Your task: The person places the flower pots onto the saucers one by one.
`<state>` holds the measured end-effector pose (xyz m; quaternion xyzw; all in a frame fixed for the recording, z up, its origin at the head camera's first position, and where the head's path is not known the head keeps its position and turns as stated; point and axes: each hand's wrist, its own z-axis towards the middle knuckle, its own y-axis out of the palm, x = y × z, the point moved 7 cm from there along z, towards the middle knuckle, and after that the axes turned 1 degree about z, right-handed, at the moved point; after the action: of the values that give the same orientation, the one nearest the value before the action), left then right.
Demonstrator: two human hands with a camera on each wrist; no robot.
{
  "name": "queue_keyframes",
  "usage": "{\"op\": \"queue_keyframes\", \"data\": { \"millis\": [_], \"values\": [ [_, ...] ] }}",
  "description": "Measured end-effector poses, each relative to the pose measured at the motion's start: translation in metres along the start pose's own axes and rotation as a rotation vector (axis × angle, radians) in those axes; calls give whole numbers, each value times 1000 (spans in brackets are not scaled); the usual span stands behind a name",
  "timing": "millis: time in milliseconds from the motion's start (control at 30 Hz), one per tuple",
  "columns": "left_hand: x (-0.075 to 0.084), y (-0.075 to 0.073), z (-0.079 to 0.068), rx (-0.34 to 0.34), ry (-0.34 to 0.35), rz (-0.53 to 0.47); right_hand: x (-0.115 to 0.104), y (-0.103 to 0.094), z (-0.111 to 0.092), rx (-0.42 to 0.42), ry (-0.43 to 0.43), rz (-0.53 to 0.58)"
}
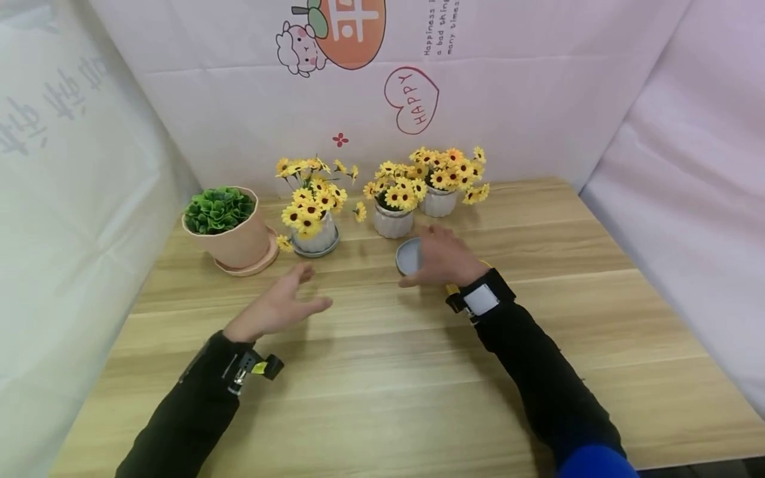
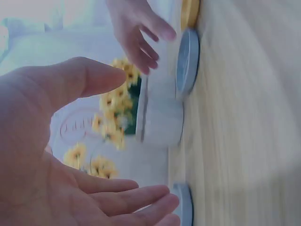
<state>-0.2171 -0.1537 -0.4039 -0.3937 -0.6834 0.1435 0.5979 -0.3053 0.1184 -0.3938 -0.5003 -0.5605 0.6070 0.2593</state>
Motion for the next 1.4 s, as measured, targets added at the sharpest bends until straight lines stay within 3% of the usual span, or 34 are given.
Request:
{"op": "queue_keyframes", "data": {
  "millis": [167,367,467,633,867,967,1100,1167,1333,1400],
  "values": [
    [15,18,9,39,65,-33,26,9,-2,12,63,40],
    [32,32,33,64,99,-89,35,22,4,-29,121,64],
    [39,37,52,70,100,-103,36,23,8,-30,131,65],
    [42,45,90,96,42,-85,37,23,11,-28,122,65],
    [51,46,133,174,11,-78,39,22,11,-26,118,84],
    [54,42,152,212,24,-84,40,22,12,-19,121,72],
    [60,38,173,232,95,-133,42,20,12,0,135,54],
    [58,38,181,222,71,-137,42,21,13,4,132,51],
    [46,40,192,151,-105,-153,41,24,14,-5,121,57],
    [43,41,197,138,-131,-190,40,25,13,-6,121,57]
  ]
}}
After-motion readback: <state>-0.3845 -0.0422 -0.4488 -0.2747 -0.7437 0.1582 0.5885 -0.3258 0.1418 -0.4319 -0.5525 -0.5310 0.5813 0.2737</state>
